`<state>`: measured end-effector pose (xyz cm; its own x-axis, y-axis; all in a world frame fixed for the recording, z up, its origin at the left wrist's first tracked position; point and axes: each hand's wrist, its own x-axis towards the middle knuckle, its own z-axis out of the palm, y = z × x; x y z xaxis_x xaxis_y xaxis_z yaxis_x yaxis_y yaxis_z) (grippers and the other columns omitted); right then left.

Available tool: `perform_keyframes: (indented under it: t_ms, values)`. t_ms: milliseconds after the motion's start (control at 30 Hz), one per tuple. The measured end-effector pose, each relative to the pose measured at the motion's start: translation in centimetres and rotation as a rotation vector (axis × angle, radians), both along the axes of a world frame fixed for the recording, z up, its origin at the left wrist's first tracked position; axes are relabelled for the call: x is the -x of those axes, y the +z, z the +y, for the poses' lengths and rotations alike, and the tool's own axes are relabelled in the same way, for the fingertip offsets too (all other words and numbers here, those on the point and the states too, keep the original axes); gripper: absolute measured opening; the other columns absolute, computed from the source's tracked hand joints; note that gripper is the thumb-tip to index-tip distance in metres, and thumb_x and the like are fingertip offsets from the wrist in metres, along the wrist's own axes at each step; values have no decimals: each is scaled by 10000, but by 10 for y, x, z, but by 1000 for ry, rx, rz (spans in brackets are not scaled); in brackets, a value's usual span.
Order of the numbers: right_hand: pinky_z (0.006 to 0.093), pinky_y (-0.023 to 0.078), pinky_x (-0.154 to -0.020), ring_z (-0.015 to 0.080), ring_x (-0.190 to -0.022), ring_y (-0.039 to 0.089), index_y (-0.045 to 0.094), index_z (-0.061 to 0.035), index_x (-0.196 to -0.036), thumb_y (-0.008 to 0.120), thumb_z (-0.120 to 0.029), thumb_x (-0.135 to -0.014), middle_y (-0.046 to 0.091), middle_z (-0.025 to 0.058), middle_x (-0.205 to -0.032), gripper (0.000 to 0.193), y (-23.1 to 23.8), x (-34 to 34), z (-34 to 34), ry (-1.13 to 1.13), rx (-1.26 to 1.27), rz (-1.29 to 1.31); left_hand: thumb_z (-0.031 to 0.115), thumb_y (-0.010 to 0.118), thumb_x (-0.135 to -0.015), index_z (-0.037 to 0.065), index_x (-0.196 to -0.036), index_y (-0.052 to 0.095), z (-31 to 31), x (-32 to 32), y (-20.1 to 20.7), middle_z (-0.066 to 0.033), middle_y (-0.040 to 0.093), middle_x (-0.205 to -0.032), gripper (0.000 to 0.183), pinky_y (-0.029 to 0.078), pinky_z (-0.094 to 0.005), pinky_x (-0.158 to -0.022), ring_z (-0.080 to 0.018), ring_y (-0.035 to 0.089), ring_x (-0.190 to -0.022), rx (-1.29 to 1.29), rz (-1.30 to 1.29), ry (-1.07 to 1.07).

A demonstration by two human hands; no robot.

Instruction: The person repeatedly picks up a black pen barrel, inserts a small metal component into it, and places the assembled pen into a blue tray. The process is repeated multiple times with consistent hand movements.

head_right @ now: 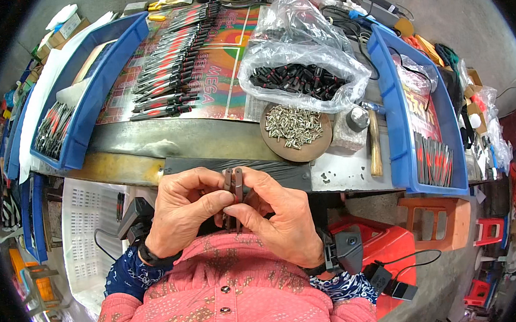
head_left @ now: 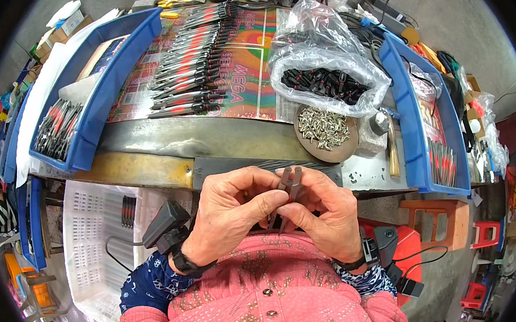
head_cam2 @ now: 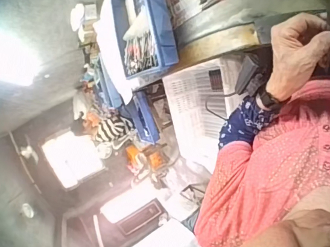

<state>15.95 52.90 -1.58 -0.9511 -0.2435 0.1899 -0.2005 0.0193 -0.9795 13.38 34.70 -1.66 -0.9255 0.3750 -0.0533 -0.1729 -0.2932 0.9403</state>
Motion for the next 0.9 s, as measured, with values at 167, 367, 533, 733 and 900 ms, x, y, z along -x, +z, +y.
perform_keyframes:
  t_ms: [167,367,533,733,900]
  values:
    - [248,572,-707,102,-836,674,529,29,-1341,664,11,-919,683,79,-1040,443,-4,-1,0,-24,-33,44,81,703,-915,-32,-975,698,3,0,-3,-33,685,-837,129,488,-202,-554,-60,595,-650,-43,-14,1]
    - [232,552,-658,73,-780,649,533,21,-1346,682,0,-909,686,67,-1029,462,-8,-2,0,-42,-51,33,67,693,-918,-39,-967,694,5,0,-7,-42,684,-845,116,511,-213,-550,-68,604,-659,-85,-49,-22]
    - [226,545,-643,69,-762,644,546,19,-1340,682,-1,-909,690,67,-1025,452,-10,-3,0,-60,-48,38,65,691,-920,-41,-965,693,5,0,-8,-46,682,-841,115,519,-210,-553,-66,608,-665,-84,-57,-26]
    - [219,541,-635,68,-753,644,545,20,-1344,679,-2,-911,693,65,-1013,454,-11,-2,-2,-51,-18,18,54,685,-922,-50,-963,685,7,0,-10,-52,681,-835,112,530,-214,-561,-73,613,-675,-100,-49,-20]
    - [215,537,-625,61,-723,634,546,21,-1347,672,-13,-919,697,62,-982,447,-8,-3,0,-48,-56,-20,52,701,-906,-40,-933,682,7,0,-10,-65,682,-812,98,525,-237,-570,-100,619,-661,-118,-95,-25]
